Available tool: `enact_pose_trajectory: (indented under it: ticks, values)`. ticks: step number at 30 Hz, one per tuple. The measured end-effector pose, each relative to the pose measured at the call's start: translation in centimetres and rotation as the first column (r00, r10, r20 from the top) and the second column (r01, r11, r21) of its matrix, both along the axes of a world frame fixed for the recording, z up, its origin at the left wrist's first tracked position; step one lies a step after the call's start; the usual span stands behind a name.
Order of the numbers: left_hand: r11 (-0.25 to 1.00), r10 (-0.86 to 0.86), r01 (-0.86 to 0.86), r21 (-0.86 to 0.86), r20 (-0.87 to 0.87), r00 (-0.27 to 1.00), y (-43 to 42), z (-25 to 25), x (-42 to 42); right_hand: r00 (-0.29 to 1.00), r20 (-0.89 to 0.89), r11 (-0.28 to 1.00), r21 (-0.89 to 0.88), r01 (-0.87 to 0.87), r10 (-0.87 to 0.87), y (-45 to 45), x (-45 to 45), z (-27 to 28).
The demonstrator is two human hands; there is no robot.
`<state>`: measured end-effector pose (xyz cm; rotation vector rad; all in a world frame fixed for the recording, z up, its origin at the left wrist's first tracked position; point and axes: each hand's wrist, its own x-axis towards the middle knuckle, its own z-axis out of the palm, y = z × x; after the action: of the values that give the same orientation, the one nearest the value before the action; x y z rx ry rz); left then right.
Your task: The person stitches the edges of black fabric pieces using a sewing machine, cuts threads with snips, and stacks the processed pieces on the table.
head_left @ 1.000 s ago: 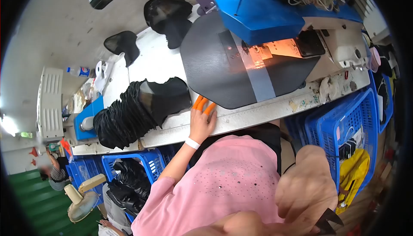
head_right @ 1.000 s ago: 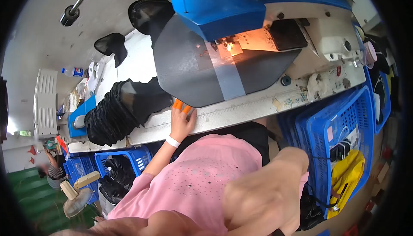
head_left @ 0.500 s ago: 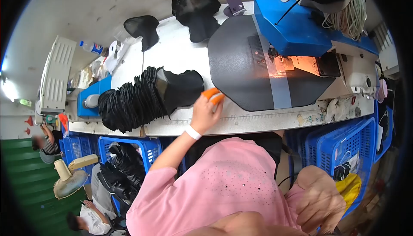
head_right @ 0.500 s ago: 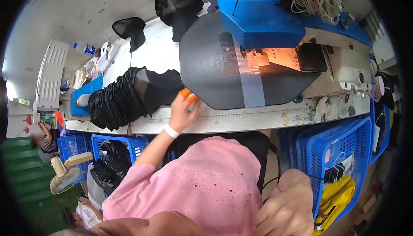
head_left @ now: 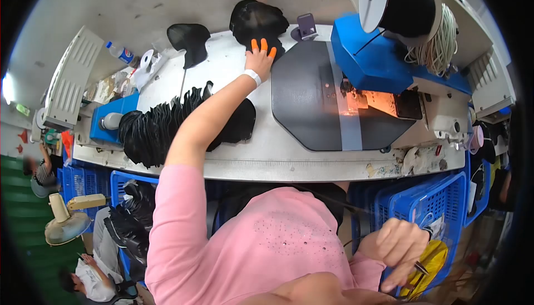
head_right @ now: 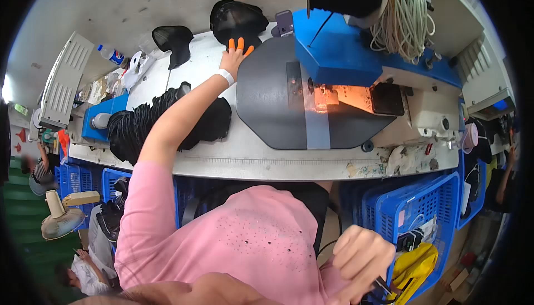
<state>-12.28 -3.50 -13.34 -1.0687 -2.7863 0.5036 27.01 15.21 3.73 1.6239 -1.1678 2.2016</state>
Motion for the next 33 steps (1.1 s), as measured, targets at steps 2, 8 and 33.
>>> enact_pose_trajectory:
  ticks: [2,8,33]
  values:
    - [1.0,0.014,-0.013,0.021,-0.005,1.0,0.5,-1.7,-1.5,0.995,0.062,0.996,0.05,0.071,-0.074,0.7,0.4,-0.8]
    - [0.976,-0.098,0.102,0.19,-0.026,0.995,0.0,-3.0,-2.5,0.927,0.246,0.959,0.06,0.276,-0.283,1.0,1.7,-2.6]
    - [0.732,-0.434,0.502,0.461,-0.252,0.865,0.9,14.8,19.6,0.109,-0.083,0.019,0.707,0.706,-0.991,-0.3,-6.3,-4.1]
